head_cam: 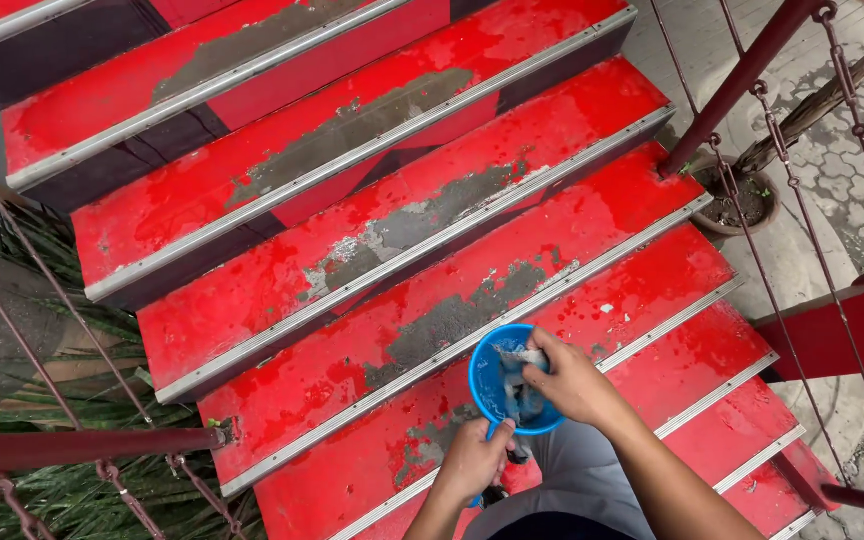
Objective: Wiping the railings and cleaning the red outdoor stairs with a damp cloth and a bucket of water.
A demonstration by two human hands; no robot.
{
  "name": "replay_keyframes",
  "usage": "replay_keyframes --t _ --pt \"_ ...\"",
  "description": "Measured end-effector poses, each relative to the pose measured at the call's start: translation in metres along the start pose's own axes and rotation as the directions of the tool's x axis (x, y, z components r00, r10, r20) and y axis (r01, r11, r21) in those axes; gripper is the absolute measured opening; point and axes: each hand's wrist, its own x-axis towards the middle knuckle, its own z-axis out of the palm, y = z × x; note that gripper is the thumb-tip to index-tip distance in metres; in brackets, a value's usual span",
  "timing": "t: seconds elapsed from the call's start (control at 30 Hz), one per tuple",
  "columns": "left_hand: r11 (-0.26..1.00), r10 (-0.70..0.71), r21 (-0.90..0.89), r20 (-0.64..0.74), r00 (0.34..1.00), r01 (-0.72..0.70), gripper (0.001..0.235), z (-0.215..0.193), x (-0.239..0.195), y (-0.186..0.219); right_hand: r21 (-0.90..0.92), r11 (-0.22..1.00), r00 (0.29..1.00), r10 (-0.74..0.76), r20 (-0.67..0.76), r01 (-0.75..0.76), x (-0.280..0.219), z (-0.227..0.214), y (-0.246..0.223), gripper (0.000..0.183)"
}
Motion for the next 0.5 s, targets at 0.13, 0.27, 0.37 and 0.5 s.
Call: replay_keyframes --t 0.13,0.27,0.37,0.5 --pt "0.997 -0.07 0.029 -0.08 0.994 0.072 0.04 -0.01 0.028 0.036 0.087 0.994 0.997 0.071 0.001 -0.071 0.036 -0.005 0.007 0.026" --pt "0.999 -0.044 -0.022 -0.088 0.995 0.042 0.039 -0.012 0.063 0.054 0.419 0.908 0.997 -0.049 0.063 0.018 0.08 -0.014 0.022 0.047" --pt "0.999 -0.038 -0.033 -0.117 0.992 0.035 0.036 -0.008 0.074 0.091 0.532 0.846 0.976 -0.07 0.204 -0.05 0.103 -0.032 0.017 0.051" --pt "0.999 0.024 -0.024 -0.137 0.99 -0.027 0.034 0.004 0.073 0.155 0.486 0.855 0.904 -0.053 0.424 -0.178 0.111 -0.074 -0.017 0.043"
